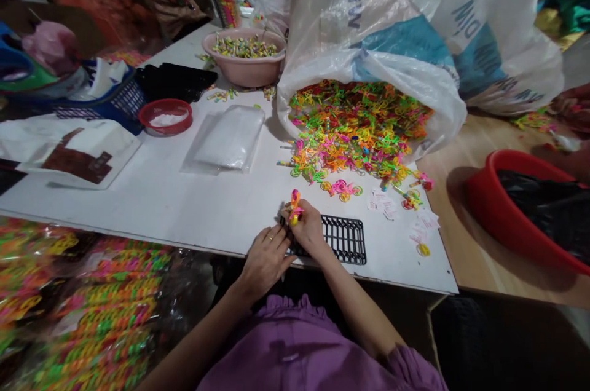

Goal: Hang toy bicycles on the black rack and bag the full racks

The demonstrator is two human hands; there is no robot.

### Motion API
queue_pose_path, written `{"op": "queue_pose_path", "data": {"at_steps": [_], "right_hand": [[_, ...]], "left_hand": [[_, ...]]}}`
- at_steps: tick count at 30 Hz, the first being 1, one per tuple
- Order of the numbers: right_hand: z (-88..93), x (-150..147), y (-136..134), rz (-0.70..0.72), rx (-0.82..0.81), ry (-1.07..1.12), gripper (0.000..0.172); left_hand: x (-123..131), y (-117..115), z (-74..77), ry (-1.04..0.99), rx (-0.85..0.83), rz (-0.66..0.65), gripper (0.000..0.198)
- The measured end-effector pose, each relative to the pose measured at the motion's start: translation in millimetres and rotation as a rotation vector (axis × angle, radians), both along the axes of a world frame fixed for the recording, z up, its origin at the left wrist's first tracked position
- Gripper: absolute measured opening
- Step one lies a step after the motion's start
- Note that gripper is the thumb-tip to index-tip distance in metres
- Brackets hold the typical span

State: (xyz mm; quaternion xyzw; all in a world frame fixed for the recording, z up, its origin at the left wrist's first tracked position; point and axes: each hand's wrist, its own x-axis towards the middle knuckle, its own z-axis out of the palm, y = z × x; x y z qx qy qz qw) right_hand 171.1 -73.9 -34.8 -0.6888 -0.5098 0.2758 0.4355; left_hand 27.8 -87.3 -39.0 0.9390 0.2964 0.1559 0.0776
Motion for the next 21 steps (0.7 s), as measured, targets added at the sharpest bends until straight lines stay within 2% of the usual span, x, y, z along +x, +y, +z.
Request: {"op": "queue_pose_path", "data": {"at_steps": [3,8,11,15,16,18,20,21], "right_hand": [[4.3,2,-1,0.081,-0.046,-0.22,0.008],[0.7,2,0,0.18,-0.047,-0.456,0.008],[3.4,9,9,0.237,-0.086,-0.481,0.008],[26.1,37,41,0.503,-0.189,-0.408,0.01],[33.0,43,55,0.513,-0.186,-0.445,0.013],[44.1,48,86,0.382,-0.147,-0.62,0.02],[49.3,41,113,0.246,-0.138,-0.824,0.023],[49.5,34,121,0.236,-0.14,-0.894,0.023]], "left_hand": [[0,-1,3.0,-0.038,-0.008,0.034,0.028],[2,0,-7.0,-0.148,0.034,0.068,0.027],[0,7,-9.7,-0.14,0.05,0.074,0.025],[-14,12,-6.2,-0.097,0.052,0.01,0.024],[-19,11,-5.5,-0.086,0.062,-0.009,0.026],[-28,9,-5.7,-0.067,0.092,-0.02,0.028],[-38,6,-8.2,-0.055,0.133,-0.024,0.03],[-43,5,-10.4,-0.052,0.152,-0.043,0.032]]}}
